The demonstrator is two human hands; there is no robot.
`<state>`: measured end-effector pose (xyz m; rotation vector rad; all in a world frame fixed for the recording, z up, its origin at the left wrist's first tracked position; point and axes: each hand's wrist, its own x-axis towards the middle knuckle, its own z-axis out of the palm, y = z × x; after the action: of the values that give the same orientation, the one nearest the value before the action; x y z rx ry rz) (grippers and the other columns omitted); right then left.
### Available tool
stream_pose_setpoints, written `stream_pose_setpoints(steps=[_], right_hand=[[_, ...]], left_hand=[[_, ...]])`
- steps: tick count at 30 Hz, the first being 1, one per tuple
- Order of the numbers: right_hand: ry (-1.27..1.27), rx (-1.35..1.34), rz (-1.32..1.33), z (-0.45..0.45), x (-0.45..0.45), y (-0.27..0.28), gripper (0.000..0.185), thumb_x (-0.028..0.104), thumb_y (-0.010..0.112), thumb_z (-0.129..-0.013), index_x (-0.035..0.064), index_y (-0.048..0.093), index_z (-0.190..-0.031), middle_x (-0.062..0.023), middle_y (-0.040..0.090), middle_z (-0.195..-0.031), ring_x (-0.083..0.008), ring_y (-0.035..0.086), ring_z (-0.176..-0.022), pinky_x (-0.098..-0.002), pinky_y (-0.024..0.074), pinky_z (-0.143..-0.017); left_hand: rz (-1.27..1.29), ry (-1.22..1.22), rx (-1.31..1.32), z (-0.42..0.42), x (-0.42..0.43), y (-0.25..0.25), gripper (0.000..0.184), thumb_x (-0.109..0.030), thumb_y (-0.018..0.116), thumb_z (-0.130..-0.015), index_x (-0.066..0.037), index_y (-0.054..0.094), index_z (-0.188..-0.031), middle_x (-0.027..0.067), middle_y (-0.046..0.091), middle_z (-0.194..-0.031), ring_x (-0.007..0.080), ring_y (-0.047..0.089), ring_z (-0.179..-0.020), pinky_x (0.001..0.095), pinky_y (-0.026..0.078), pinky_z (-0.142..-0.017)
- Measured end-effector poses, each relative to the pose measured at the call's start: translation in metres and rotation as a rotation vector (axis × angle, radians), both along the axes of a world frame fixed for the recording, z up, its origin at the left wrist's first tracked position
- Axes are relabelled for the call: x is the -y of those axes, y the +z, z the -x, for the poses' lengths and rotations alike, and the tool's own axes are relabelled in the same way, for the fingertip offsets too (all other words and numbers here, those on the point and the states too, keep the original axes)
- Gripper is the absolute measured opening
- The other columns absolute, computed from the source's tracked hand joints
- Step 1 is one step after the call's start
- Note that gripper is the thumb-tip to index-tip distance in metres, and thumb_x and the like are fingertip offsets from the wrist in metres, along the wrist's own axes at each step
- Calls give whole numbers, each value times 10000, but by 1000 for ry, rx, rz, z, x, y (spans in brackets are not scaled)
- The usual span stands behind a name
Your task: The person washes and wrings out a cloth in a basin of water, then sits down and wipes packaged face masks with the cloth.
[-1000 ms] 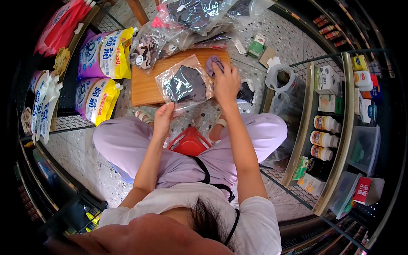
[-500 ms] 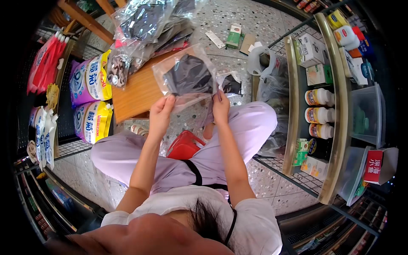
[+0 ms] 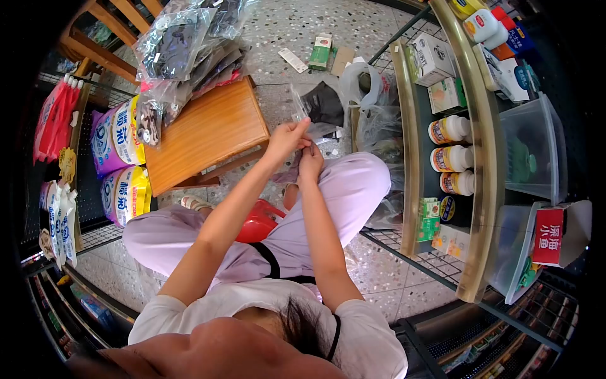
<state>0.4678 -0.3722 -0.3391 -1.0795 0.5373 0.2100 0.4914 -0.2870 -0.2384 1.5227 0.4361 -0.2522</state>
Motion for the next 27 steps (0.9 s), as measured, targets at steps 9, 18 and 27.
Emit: stream_pose_setpoints(steps=[9,18,27], right_hand=[[111,-5,57,15,-21,-13,149,38,492,-912,49,638,-882,-20,635,-878,-96,584,-771,-231,478,-670],[104,111,53,4,-16,1,354,104,505,-921,5,505,-1261,-74,627,-995,-135,607,-786,-222,503,-593],[24,315,314,-3,-16,38,358,82,519,-908,-38,531,-1245,-89,609,-1117,-153,575,-948,-269,449,-850]], left_hand=[[-309,150,72,34,19,-19,381,-329,546,-933,33,655,-880,72,668,-736,100,628,-633,234,498,-587],[127,125,172,67,-34,14,266,-173,544,-949,26,610,-1112,59,658,-901,94,613,-758,234,507,-706],[-1163,636,482,123,-194,54,209,-103,653,-835,-27,630,-1028,100,597,-914,246,575,-856,353,451,-807]])
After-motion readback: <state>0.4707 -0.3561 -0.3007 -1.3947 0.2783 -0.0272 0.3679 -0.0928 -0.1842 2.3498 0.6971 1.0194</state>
